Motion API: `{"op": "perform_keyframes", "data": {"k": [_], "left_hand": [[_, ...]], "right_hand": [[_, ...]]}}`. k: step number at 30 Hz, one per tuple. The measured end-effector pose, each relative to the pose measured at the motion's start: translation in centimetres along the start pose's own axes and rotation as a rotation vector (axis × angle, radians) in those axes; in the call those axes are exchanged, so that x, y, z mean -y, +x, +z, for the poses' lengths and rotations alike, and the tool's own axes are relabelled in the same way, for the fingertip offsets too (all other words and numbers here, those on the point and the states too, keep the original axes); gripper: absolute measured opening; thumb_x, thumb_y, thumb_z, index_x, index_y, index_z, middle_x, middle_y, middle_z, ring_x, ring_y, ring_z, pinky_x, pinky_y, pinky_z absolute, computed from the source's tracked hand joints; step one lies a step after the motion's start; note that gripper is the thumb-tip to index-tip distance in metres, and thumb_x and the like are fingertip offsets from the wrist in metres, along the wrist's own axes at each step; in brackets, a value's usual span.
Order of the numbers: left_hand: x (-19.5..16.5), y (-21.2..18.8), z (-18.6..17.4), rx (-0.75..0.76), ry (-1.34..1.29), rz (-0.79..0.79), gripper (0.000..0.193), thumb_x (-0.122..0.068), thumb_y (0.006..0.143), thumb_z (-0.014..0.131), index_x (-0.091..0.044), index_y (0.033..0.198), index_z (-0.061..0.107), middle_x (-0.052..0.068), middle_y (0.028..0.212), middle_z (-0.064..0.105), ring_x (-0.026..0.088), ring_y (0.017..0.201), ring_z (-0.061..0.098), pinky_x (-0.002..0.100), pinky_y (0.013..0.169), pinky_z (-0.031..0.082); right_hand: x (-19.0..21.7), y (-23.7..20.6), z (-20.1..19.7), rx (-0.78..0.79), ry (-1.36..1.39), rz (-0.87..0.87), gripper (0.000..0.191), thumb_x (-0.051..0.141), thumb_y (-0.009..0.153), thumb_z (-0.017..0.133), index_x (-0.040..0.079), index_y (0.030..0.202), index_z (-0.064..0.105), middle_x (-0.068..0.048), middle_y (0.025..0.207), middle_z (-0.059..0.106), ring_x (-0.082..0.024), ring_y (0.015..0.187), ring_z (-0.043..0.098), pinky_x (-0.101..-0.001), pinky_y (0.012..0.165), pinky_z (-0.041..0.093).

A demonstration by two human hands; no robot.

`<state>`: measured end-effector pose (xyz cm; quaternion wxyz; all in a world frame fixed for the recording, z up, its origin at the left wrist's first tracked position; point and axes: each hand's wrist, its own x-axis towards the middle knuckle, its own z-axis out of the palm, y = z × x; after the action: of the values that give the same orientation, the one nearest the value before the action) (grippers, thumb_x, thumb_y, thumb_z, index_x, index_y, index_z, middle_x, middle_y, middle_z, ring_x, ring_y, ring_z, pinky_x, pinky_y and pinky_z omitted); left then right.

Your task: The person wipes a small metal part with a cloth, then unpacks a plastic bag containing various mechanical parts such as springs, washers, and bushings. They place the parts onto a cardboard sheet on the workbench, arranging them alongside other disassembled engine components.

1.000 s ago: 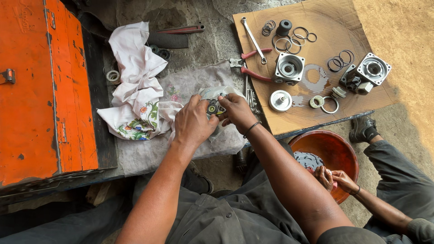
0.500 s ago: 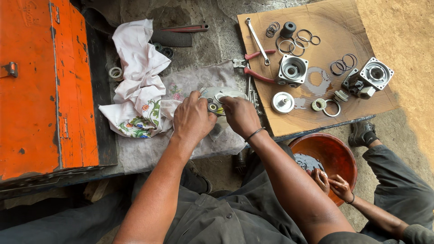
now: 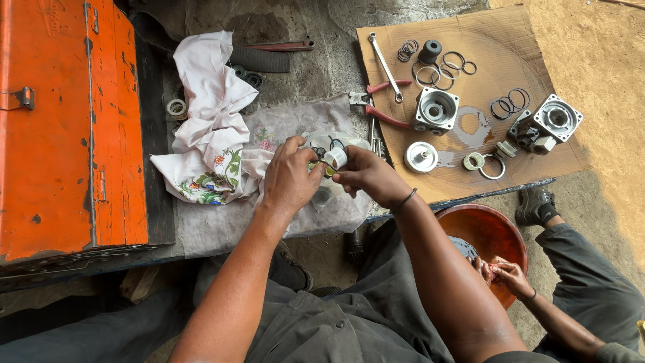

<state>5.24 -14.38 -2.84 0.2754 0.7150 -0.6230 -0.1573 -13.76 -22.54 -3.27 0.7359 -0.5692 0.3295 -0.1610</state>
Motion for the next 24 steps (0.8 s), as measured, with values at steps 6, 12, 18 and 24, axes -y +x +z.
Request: {"op": "perform_keyframes", "data": {"k": [6, 12, 18, 24], "left_hand": [[-0.4, -0.4, -0.5, 0.047, -0.036, 0.031, 0.047, -0.013, 0.076, 0.078, 0.001, 0.12, 0.07, 0.026, 0.14, 0.053, 0.041, 0.13, 0.053, 0.049, 0.111, 0.041], [-0.9, -0.9, 0.6, 0.014, 0.019, 0.053, 0.046, -0.014, 0.077, 0.078, -0.002, 0.12, 0.071, 0.028, 0.144, 0.048, 0.044, 0.132, 0.049, 0.05, 0.111, 0.04], [-1.4, -1.0, 1.9, -0.006, 0.091, 0.063, 0.042, -0.019, 0.076, 0.078, -0.004, 0.115, 0.073, 0.024, 0.144, 0.049, 0.042, 0.133, 0.046, 0.052, 0.106, 0.04], [-1.6, -0.9, 2.3, 0.003, 0.144, 0.03, 0.047, -0.021, 0.074, 0.078, -0.003, 0.117, 0.072, 0.022, 0.144, 0.049, 0.04, 0.134, 0.045, 0.053, 0.105, 0.04]], "right_hand": [[1.8, -1.9, -0.5, -0.136, -0.268, -0.072, 0.014, 0.014, 0.099, 0.064, 0.001, 0.099, 0.06, 0.001, 0.075, 0.062, -0.006, 0.058, 0.054, -0.0237, 0.051, 0.044], [3.5, -3.6, -3.3, -0.005, 0.303, -0.198, 0.014, 0.009, 0.102, 0.061, 0.0, 0.112, 0.063, -0.003, 0.082, 0.063, -0.009, 0.063, 0.053, -0.0227, 0.054, 0.042], [5.6, -3.2, -11.6, -0.223, 0.154, -0.446, 0.013, 0.006, 0.103, 0.062, -0.001, 0.114, 0.063, -0.006, 0.085, 0.065, -0.012, 0.068, 0.06, -0.0251, 0.06, 0.049], [8.3, 3.2, -23.4, -0.851, -0.204, -0.383, 0.018, 0.01, 0.099, 0.066, -0.002, 0.112, 0.066, -0.008, 0.084, 0.071, -0.014, 0.066, 0.071, -0.0273, 0.051, 0.051]]}}
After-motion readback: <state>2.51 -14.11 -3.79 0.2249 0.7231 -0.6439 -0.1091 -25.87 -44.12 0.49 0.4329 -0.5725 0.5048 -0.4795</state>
